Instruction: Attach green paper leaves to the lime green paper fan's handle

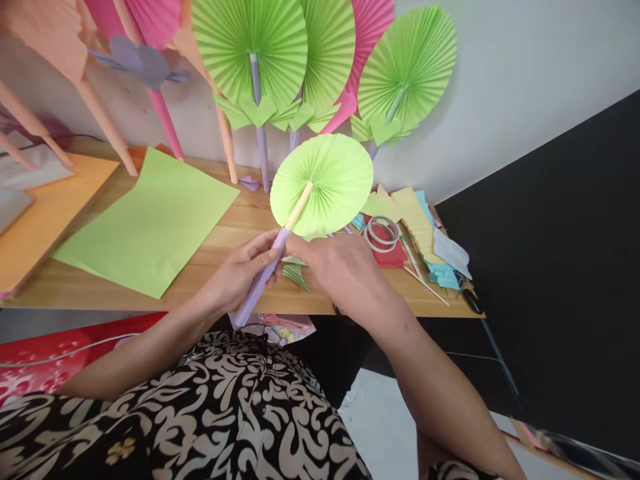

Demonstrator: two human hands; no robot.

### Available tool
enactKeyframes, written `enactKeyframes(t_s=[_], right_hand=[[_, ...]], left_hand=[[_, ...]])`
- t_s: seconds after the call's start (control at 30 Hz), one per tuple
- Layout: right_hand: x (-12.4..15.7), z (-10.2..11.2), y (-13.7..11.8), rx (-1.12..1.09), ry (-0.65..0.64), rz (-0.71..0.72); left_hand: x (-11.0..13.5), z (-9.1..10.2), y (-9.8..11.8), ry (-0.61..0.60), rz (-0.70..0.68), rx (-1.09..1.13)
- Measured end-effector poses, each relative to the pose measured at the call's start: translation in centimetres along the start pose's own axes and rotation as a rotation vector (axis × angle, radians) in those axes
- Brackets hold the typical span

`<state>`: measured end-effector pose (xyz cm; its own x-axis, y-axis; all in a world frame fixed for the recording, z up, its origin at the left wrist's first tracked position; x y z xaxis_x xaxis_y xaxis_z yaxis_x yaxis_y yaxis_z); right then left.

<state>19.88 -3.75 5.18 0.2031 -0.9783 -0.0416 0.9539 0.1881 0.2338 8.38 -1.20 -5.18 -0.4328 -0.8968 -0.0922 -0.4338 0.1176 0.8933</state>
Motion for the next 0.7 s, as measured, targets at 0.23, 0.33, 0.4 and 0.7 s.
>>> enactKeyframes(t_s=[0.23,0.33,0.4,0.7], right_hand=[[-0.4,-1.1,0.9,-0.081,-0.027,-0.021],[-0.4,-1.2,0.9,-0.034,-0.024,-0.051],[-0.4,-1.1,0.8,0.015,-0.014,-0.075],[-0.7,-1.7,0.7,0.073,0.078,-0.146]], left_hand=[[0.1,-0.2,0.0,-0.023,0.0,-0.005],[0.0,-0.4,0.2,-0.014,-0.003,0.002],[0.0,-0.5,0.3,-0.008,-0.006,-0.009],[-0.1,-0.9,0.3,-0.005,-0.013,-0.049]])
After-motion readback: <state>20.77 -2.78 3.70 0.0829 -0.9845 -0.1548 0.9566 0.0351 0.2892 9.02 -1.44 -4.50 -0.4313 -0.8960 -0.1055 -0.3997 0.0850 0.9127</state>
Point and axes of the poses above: each hand's wrist, its own x-axis away from the middle knuckle, its own z-axis out of the back of the hand, y = z × x, the point moved 6 cm from there along -x, towards the middle knuckle, and after that the axes turned 13 degrees about -z, right-handed, at the moved point
